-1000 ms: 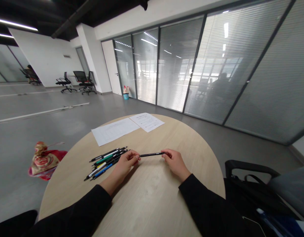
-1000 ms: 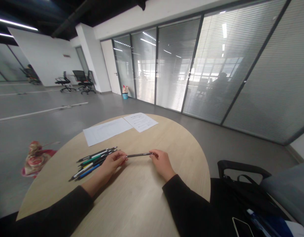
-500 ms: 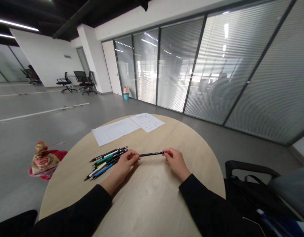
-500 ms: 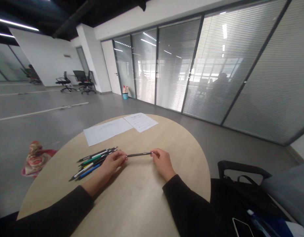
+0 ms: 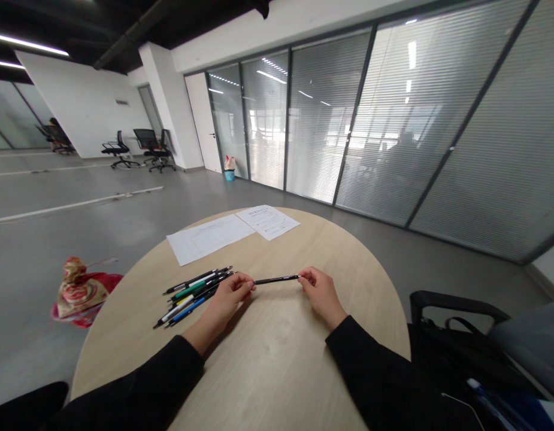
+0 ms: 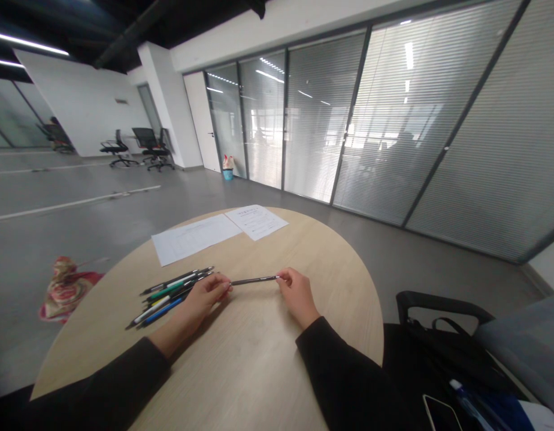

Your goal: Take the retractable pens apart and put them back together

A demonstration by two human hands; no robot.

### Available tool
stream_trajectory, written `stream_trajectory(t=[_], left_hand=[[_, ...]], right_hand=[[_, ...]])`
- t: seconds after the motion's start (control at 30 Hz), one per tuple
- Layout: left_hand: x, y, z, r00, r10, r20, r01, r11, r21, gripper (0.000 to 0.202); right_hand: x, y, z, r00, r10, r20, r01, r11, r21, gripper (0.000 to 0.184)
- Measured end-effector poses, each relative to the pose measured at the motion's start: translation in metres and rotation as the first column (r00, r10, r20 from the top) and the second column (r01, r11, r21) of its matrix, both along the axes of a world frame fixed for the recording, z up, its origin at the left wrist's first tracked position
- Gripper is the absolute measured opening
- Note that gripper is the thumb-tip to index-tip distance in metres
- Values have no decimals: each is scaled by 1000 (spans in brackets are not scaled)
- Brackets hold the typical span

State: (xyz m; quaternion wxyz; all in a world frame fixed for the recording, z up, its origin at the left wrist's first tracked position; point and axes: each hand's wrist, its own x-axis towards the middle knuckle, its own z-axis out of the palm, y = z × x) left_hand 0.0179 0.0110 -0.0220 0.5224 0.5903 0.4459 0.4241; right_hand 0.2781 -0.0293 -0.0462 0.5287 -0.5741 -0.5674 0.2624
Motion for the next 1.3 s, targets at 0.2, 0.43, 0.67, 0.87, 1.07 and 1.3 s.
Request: stream_trajectory(t=[0.2, 0.43, 0.67, 0.87, 1.07, 1.3], left_hand=[[0, -3, 4, 1000, 3, 3, -3, 1000, 5, 34], [1, 0, 1, 1000, 7, 7, -7, 1000, 0, 34], [1, -4, 6, 1000, 7, -7, -7, 1000, -4, 32], [2, -6, 8, 1000, 8, -24, -8, 1000, 1, 30], [1, -3, 4, 1000, 4, -10, -3, 1000, 8, 32], [0, -4, 4, 1000, -7, -23, 7, 1000, 18, 31]], right_hand=[[1, 2, -3, 1000, -4, 2, 4, 1000, -12, 17], [1, 2, -2, 1000, 4, -6, -4, 1000, -25, 17], [0, 3, -3, 1000, -2, -16, 2, 1000, -17, 16], [0, -1, 2, 1000, 1, -19, -2, 1000, -22, 16], [0, -1, 2, 1000, 0, -17, -1, 1000, -21, 15], [-2, -2, 6, 1000, 10, -22, -11, 1000, -28, 17]])
